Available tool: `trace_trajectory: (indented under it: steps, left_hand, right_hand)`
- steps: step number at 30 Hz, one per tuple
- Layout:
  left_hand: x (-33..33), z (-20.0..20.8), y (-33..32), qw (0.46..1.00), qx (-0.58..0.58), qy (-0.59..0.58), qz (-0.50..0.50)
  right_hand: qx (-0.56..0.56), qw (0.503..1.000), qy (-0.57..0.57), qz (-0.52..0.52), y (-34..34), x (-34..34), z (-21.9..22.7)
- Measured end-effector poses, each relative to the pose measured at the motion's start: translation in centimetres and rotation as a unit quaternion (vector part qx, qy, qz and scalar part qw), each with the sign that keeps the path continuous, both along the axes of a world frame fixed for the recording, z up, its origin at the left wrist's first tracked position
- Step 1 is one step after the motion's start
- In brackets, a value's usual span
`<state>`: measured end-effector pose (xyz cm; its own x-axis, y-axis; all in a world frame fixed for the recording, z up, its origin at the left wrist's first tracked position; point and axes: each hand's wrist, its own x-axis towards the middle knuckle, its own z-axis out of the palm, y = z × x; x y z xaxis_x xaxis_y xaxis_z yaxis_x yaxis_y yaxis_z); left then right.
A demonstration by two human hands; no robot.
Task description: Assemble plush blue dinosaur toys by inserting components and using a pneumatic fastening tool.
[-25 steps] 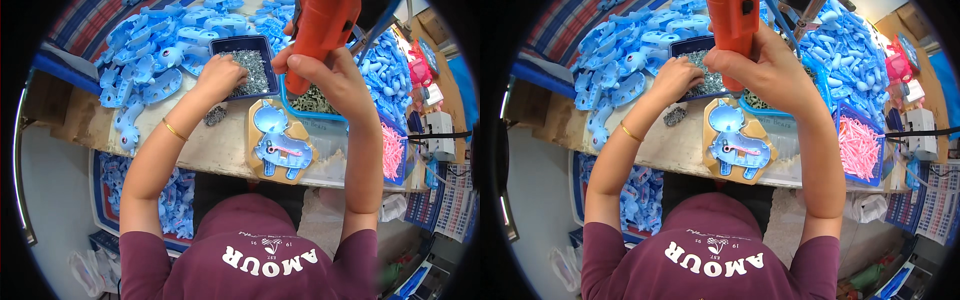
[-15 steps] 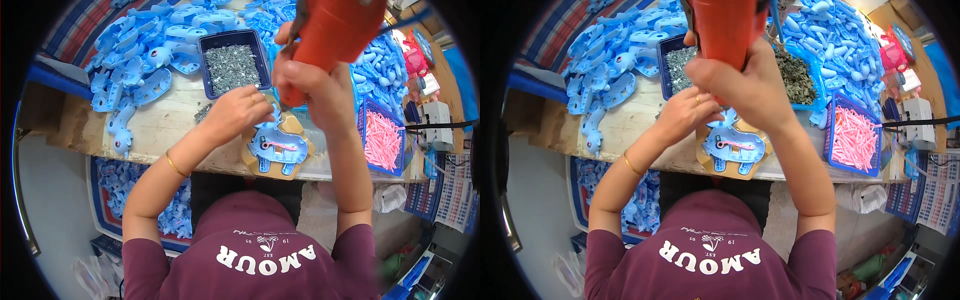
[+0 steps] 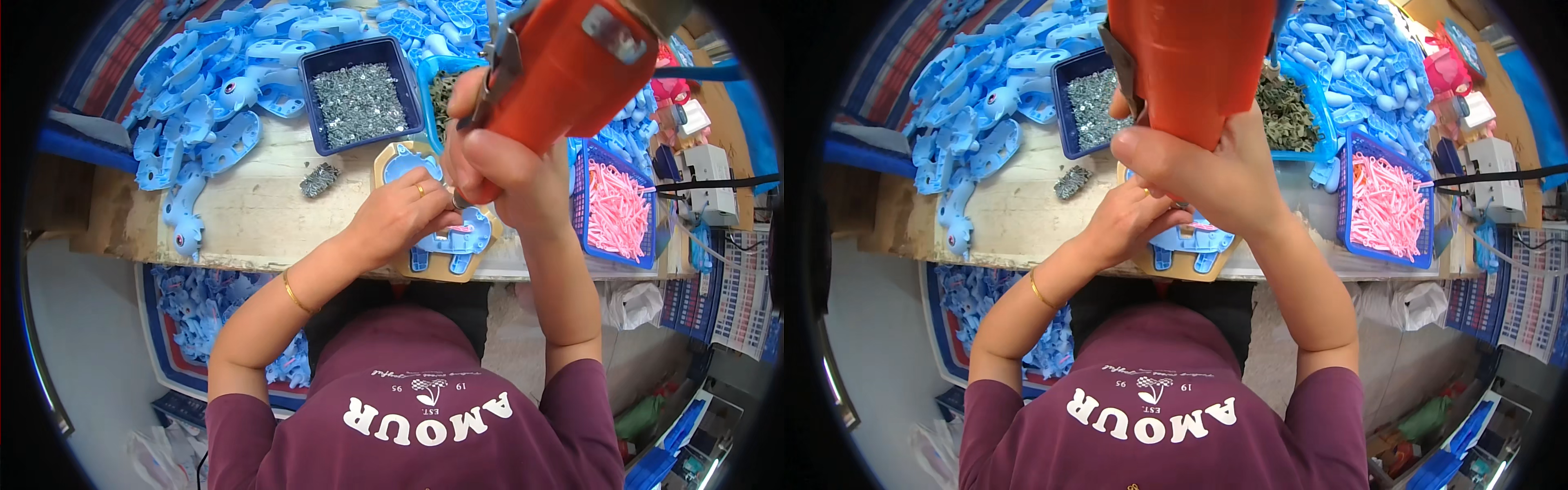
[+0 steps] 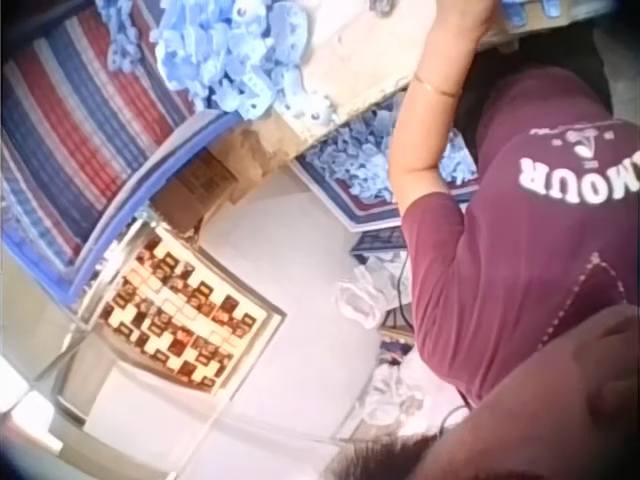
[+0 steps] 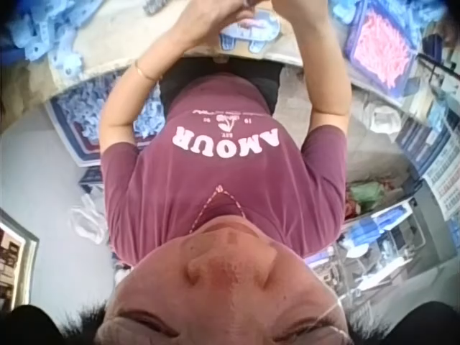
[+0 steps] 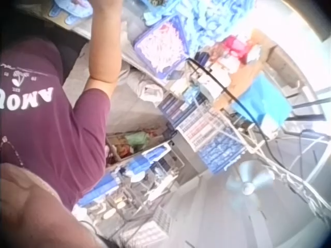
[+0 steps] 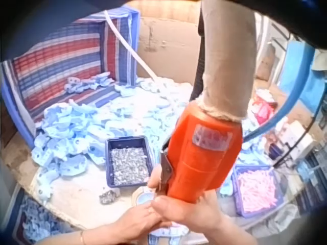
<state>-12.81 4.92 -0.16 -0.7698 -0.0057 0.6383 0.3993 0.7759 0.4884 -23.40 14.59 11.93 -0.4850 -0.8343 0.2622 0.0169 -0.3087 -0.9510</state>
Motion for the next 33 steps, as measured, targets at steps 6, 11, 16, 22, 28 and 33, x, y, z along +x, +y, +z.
trace_trajectory:
  steps: [6, 11, 16, 22, 28, 33]
  left_hand:
    - [0.5, 0.7, 0.9, 0.997, -0.045, -0.061, 0.034]
    - [0.9, -0.3, 1.7, 0.989, -0.119, -0.086, 0.009]
    - [0.9, -0.8, 2.0, 0.988, -0.123, -0.097, 0.009]
    - [0.9, -1.1, 2.3, 0.988, -0.115, -0.105, 0.013]
    - [0.9, -1.0, 2.4, 0.987, -0.111, -0.119, 0.011]
    - [0.8, -1.1, 2.2, 0.988, -0.110, -0.103, 0.018]
  right_hand:
    - [0.078, 0.994, 0.027, -0.072, 3.8, -0.8, -3.0]
    - [0.074, 0.993, -0.010, -0.089, 4.4, -1.2, -4.7]
    - [0.049, 0.994, -0.023, -0.090, 4.4, -1.3, -5.8]
    - [0.034, 0.994, -0.026, -0.101, 4.6, -1.1, -6.4]
    - [0.032, 0.987, 0.008, -0.158, 4.6, -0.2, -6.8]
    - [0.068, 0.988, 0.001, -0.141, 4.5, -0.3, -6.4]
